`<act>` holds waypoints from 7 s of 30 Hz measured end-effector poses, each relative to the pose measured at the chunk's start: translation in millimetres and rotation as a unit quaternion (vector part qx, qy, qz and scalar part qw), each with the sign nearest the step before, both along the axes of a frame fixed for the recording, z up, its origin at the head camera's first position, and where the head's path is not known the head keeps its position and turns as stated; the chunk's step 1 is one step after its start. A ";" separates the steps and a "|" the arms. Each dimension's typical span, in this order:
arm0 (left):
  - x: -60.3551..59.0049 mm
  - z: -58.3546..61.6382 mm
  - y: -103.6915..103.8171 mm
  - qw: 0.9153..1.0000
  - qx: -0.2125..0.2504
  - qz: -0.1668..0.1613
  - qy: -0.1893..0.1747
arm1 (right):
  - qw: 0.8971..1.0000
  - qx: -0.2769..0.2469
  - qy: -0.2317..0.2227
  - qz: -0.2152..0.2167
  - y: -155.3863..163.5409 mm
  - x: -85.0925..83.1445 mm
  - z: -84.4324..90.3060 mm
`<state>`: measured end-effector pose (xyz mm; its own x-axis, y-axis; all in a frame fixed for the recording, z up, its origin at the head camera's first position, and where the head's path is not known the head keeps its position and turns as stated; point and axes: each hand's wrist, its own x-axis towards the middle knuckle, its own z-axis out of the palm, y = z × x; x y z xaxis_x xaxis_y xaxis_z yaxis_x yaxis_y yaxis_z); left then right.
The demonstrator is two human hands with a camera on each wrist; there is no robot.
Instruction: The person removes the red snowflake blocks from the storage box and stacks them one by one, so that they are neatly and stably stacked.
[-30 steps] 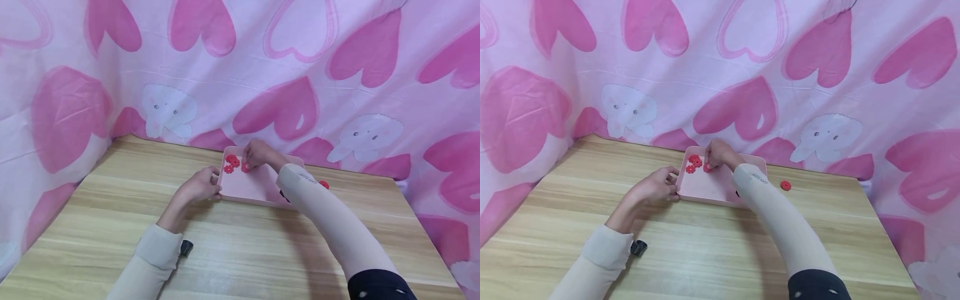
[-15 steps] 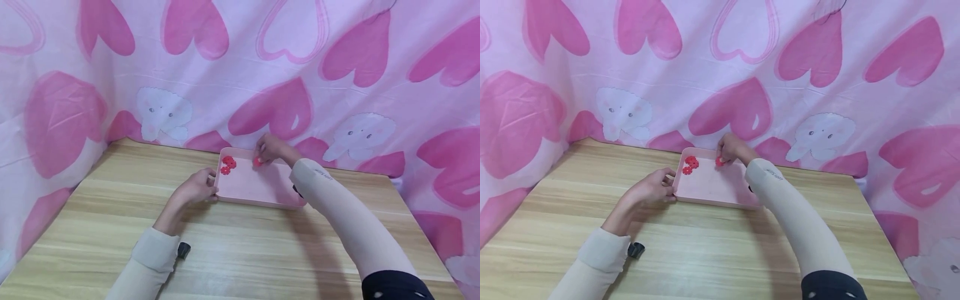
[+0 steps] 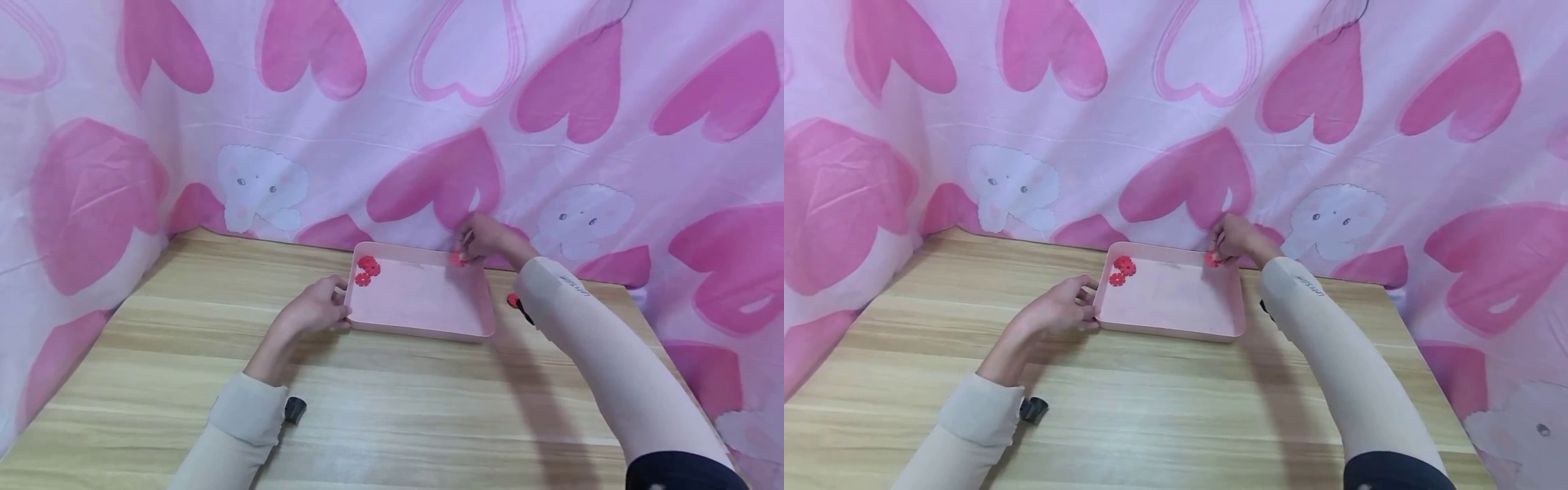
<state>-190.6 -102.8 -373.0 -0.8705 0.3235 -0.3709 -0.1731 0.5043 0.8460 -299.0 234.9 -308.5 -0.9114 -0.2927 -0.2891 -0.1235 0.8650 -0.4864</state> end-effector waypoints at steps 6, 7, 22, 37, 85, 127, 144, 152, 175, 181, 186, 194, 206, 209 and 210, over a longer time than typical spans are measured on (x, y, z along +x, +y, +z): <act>0.7 0.8 -0.3 1.000 0.005 -0.008 0.004 | 0.999 0.008 -0.015 -0.034 33.5 6.4 1.0; 0.6 0.9 -0.4 1.000 0.004 -0.009 0.004 | 0.999 0.002 -0.021 -0.038 39.4 7.7 0.7; -0.3 0.3 -1.5 1.000 0.013 -0.010 -0.006 | 0.990 0.034 -0.113 -0.074 107.7 28.3 -21.1; 0.1 -0.3 -1.9 1.000 0.012 -0.005 -0.001 | 0.989 0.032 -0.128 -0.065 120.8 37.0 -36.7; 6.0 6.7 13.5 1.000 0.017 -0.001 0.001 | 0.997 0.075 0.004 0.022 -128.2 0.3 -28.9; 9.7 9.2 20.3 1.000 0.010 -0.006 0.014 | 0.999 -0.013 0.013 -0.043 -114.0 3.1 -33.3; 10.9 10.3 19.4 1.000 0.001 -0.001 0.007 | 0.997 -0.018 -0.012 -0.074 -62.9 4.2 -10.5; 12.5 10.4 19.7 1.000 0.003 -0.002 0.003 | 0.996 -0.015 -0.013 -0.086 -9.5 7.2 1.6; 11.8 11.5 21.2 1.000 0.017 0.001 -0.005 | 0.985 0.029 -0.130 -0.109 123.5 38.4 3.0; 11.9 12.1 20.8 1.000 0.017 0.003 -0.006 | 0.984 0.033 -0.146 -0.095 133.9 47.6 -6.0; 11.9 12.1 20.7 1.000 0.016 0.001 -0.005 | 0.985 0.027 -0.142 -0.094 135.9 54.2 -10.4; 12.7 11.5 19.3 1.000 0.021 0.003 -0.010 | 0.985 0.007 -0.134 -0.106 139.1 58.0 -14.7; 11.5 11.8 20.4 1.000 0.019 -0.002 -0.007 | 0.984 -0.016 -0.125 -0.122 144.8 60.7 -15.2; 11.6 11.6 20.0 1.000 0.017 -0.002 -0.005 | 0.986 -0.003 -0.117 -0.116 140.3 57.7 -13.3; 11.6 11.5 19.8 1.000 0.017 -0.002 -0.005 | 0.987 -0.001 -0.112 -0.112 137.1 56.5 -12.6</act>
